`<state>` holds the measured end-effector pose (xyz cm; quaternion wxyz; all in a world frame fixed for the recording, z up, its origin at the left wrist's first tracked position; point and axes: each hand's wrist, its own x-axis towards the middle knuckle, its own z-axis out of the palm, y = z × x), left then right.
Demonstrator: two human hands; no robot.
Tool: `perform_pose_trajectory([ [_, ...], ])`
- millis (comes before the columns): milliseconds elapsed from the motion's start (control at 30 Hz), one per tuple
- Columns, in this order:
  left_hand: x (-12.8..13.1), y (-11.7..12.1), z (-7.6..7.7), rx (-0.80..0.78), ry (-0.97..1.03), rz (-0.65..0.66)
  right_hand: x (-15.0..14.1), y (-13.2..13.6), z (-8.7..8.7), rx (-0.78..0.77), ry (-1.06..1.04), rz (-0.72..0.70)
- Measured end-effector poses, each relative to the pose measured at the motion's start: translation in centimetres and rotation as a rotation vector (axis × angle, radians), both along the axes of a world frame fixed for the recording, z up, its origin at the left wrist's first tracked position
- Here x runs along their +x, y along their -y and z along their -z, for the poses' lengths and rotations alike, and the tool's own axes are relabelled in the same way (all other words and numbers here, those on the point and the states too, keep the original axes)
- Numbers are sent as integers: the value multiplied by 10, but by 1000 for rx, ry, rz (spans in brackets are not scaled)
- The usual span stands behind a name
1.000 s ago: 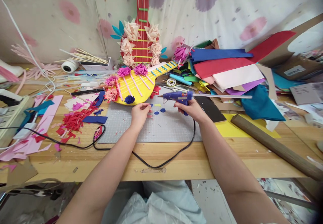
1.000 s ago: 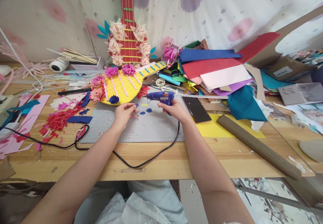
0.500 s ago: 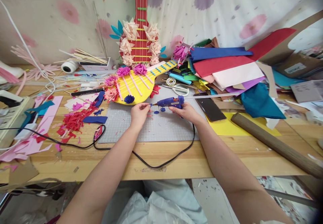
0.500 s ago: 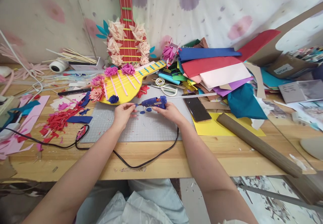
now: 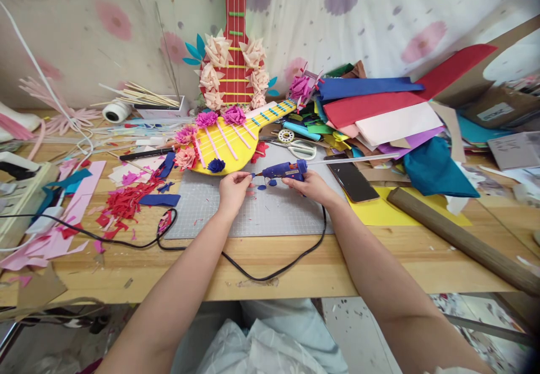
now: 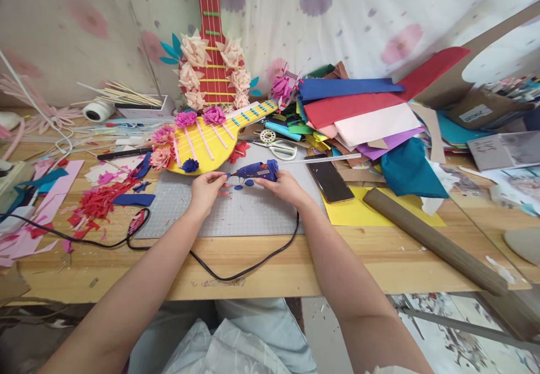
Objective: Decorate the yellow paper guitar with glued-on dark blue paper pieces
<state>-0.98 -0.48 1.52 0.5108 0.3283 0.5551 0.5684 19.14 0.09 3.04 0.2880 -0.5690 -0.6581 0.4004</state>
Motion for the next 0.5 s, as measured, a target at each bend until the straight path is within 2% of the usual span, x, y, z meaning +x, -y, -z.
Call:
perform_pose_trajectory([
  [300, 0, 1, -1, -4, -37, 21, -1, 2, -4, 15, 6, -5],
  [500, 0, 0, 1, -13, -62, 39, -1, 0, 0, 24, -24, 7],
])
